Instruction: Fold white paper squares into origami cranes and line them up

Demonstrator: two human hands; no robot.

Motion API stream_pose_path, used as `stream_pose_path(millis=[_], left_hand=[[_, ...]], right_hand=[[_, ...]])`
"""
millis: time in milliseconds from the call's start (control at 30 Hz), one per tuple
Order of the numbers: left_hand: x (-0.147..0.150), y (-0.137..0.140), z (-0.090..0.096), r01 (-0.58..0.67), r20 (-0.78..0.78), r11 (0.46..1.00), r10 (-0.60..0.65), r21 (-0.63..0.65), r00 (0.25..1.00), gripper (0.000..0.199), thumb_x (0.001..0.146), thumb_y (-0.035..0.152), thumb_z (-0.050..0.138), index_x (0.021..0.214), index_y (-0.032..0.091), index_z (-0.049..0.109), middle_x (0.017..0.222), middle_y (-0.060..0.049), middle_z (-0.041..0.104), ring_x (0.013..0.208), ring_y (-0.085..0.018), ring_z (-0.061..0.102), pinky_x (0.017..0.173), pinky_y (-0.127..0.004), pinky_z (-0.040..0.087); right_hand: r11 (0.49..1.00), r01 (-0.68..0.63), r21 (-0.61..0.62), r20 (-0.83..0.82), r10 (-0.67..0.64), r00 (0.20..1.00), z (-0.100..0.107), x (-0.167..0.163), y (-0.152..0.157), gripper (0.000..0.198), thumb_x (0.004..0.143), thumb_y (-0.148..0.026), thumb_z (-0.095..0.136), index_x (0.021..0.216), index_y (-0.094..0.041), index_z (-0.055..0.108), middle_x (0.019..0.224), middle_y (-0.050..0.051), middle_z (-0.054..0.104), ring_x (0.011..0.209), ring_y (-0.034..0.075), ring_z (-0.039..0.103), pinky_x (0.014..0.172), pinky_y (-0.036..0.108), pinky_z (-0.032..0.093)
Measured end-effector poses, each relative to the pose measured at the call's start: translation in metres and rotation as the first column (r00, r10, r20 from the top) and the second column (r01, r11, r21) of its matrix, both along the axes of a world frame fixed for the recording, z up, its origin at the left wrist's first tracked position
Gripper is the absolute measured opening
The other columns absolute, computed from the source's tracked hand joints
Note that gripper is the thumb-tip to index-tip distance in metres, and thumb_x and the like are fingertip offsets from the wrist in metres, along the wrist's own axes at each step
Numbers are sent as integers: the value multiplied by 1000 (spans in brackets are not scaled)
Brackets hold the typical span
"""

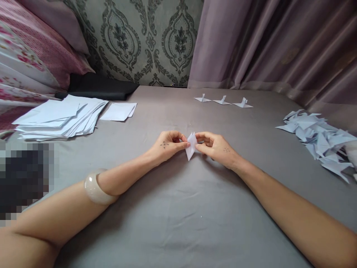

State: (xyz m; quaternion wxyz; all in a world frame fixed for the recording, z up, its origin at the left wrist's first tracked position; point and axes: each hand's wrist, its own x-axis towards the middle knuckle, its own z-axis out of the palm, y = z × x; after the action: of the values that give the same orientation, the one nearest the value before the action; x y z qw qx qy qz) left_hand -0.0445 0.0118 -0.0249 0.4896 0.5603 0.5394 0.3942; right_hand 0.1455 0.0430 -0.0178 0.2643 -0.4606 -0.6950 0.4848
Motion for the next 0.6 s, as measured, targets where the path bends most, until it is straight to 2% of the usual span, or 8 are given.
stream_pose_path(millis=[100, 200, 333, 467, 600], left_hand=[[4, -2, 7, 0, 202, 999, 7, -32, 979, 31, 64, 35, 80, 74, 15, 59, 68, 1, 61, 62, -10, 54, 60, -22, 38], [6, -3, 10, -32, 333, 999, 34, -13, 942, 32, 64, 32, 81, 81, 15, 59, 73, 1, 64, 67, -10, 57, 64, -24, 41], [8, -4, 10, -12, 363, 1000, 17, -16, 932, 35, 64, 28, 81, 90, 16, 61, 81, 0, 66, 74, -11, 58, 70, -25, 42], [11, -7, 9, 53, 372, 998, -36, -36, 928, 38, 61, 26, 84, 90, 15, 62, 87, -2, 66, 80, -13, 59, 77, -28, 42], [12, -8, 9, -19, 387, 1000, 23, -14, 922, 33, 62, 29, 82, 85, 15, 62, 84, 0, 65, 77, -11, 58, 77, -27, 43]], right_hand=[[999, -26, -33, -115, 22, 993, 3, -2, -4, 24, 77, -36, 65, 92, -18, 69, 80, 2, 66, 58, 9, 49, 53, 25, 37], [996, -7, -86, -227, -13, 974, 4, -3, -7, 24, 76, -42, 68, 84, -19, 71, 67, -2, 58, 52, 6, 39, 49, 25, 29], [977, 46, -208, -357, -120, 926, 6, -6, -8, 25, 72, -41, 73, 83, -18, 69, 61, -5, 50, 50, 5, 33, 46, 24, 23], [935, 62, -348, -445, -223, 867, 9, -9, -8, 24, 67, -35, 77, 80, -18, 66, 62, -5, 51, 55, 6, 41, 47, 22, 27], [870, 7, -493, -534, -308, 787, 10, -12, -8, 27, 62, -28, 81, 78, -19, 62, 70, -5, 52, 59, 6, 43, 47, 20, 30]])
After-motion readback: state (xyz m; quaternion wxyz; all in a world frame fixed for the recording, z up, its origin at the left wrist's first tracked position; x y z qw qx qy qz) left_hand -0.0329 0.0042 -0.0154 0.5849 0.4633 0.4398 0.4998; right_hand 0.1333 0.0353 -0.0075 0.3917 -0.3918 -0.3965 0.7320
